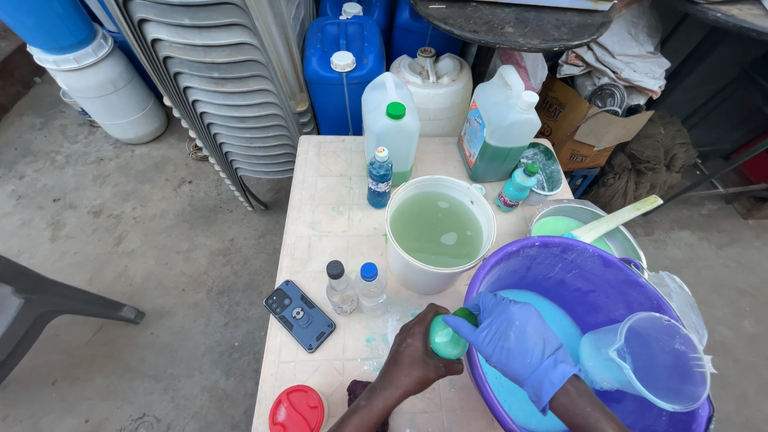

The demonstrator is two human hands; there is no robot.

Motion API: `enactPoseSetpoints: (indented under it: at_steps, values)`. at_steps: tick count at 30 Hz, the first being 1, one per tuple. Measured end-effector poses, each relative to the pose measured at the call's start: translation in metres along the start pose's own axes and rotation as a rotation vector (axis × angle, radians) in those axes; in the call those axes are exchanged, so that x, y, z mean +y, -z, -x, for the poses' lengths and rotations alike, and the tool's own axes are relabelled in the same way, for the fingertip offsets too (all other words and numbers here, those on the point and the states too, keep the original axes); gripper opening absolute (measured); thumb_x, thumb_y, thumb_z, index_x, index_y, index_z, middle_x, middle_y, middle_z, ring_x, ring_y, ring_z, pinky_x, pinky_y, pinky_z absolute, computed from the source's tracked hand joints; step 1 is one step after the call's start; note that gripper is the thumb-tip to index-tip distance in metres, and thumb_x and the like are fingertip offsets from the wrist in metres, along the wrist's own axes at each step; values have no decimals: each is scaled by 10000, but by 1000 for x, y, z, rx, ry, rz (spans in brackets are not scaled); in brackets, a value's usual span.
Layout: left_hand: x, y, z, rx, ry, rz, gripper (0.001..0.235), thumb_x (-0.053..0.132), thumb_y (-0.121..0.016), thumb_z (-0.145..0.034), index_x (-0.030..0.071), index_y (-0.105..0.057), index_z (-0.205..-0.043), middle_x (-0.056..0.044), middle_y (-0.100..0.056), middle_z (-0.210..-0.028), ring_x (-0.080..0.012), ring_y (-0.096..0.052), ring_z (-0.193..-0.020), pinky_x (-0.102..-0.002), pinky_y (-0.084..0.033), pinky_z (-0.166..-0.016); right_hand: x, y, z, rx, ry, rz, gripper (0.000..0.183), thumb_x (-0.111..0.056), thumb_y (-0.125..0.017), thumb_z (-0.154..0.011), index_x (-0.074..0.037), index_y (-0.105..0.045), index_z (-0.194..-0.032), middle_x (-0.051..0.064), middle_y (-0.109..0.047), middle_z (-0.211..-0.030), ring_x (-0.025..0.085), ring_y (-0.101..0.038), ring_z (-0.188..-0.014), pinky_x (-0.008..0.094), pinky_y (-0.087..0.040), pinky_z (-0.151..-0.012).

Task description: The person pours a blue liquid from a purple bucket into a white bucket using a plastic jug. They then pour a green liquid from a metal bowl into a small clear bottle using the same jug. Finally, they stir the green liquid in the metal bowl with a wooden stick.

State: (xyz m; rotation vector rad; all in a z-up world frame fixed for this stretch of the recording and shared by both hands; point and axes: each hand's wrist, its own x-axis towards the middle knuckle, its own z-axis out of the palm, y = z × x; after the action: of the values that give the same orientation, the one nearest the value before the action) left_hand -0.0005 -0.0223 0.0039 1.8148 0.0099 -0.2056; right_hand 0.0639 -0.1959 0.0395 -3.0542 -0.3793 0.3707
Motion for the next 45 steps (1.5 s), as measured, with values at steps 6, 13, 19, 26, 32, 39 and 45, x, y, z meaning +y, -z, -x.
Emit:
enactPoseSetpoints:
  at_steps: [6, 13, 19, 26, 32, 39, 45]
  values:
    - [15, 9, 5, -70, 21, 15, 601, 214, -840, -571, 235, -570, -1108, 23, -702, -972, -205, -633, -849, -368, -495, -691, -15, 40, 13, -195, -17, -136, 500, -635, -613, -854, -337, -659, -1253, -56, -790, -1027, 185, -743, -980, 341, -557, -893]
    - [23, 24, 6, -57, -20, -8, 592, 191, -854, -563, 226, -564, -1077, 13, -695, -940, -228, -619, -821, -380, -479, -685, -31, 61, 20, -181, -102, -141, 525, -741, -525, -876, -235, -661, -917, -14, -747, -791, 188, -694, -771, 347, -507, -749]
    - [72, 71, 0, -122, -5, 38, 615, 275, -861, -542, 223, -630, -1110, 18, -726, -957, -145, -629, -852, -312, -501, -729, 14, 130, -6, -40, -307, -782, 456, -455, -629, -899, -79, -881, -952, 149, -761, -727, 213, -711, -706, 325, -515, -645]
    - [117, 145, -44, 175, -113, 103, 932, 390, -944, -490, 173, -647, -1347, -18, -701, -1354, -135, -644, -1224, -285, -537, -1016, 145, 120, -167, 282, -315, -553, 520, -447, -639, -932, -152, -693, -1356, 77, -769, -1110, 217, -691, -941, 345, -481, -863]
    - [89, 200, -128, 407, 29, -183, 1189, 550, -907, -458, 153, -487, -1497, -39, -576, -1485, -190, -563, -1330, -348, -473, -1073, 229, 41, -318, 342, -303, -457, 559, -442, -682, -947, -113, -682, -1397, 147, -732, -1185, 325, -666, -987, 450, -512, -878]
    - [-45, 224, -235, 469, -23, -305, 997, 518, -959, -487, 196, -610, -1363, -25, -719, -1228, -196, -658, -1122, -347, -506, -906, 247, -8, -414, 18, -188, -174, 782, -387, -683, -878, -281, -427, -1609, 185, -616, -1462, 436, -593, -1299, 514, -486, -1072]
    - [-157, 206, -293, 443, -180, -512, 866, 642, -904, -529, 230, -654, -1248, -47, -778, -1114, -284, -744, -996, -432, -567, -808, 277, -41, -462, -29, -243, 129, 369, -437, -756, -850, -164, -821, -1090, 124, -827, -1113, 319, -766, -1013, 419, -622, -876]
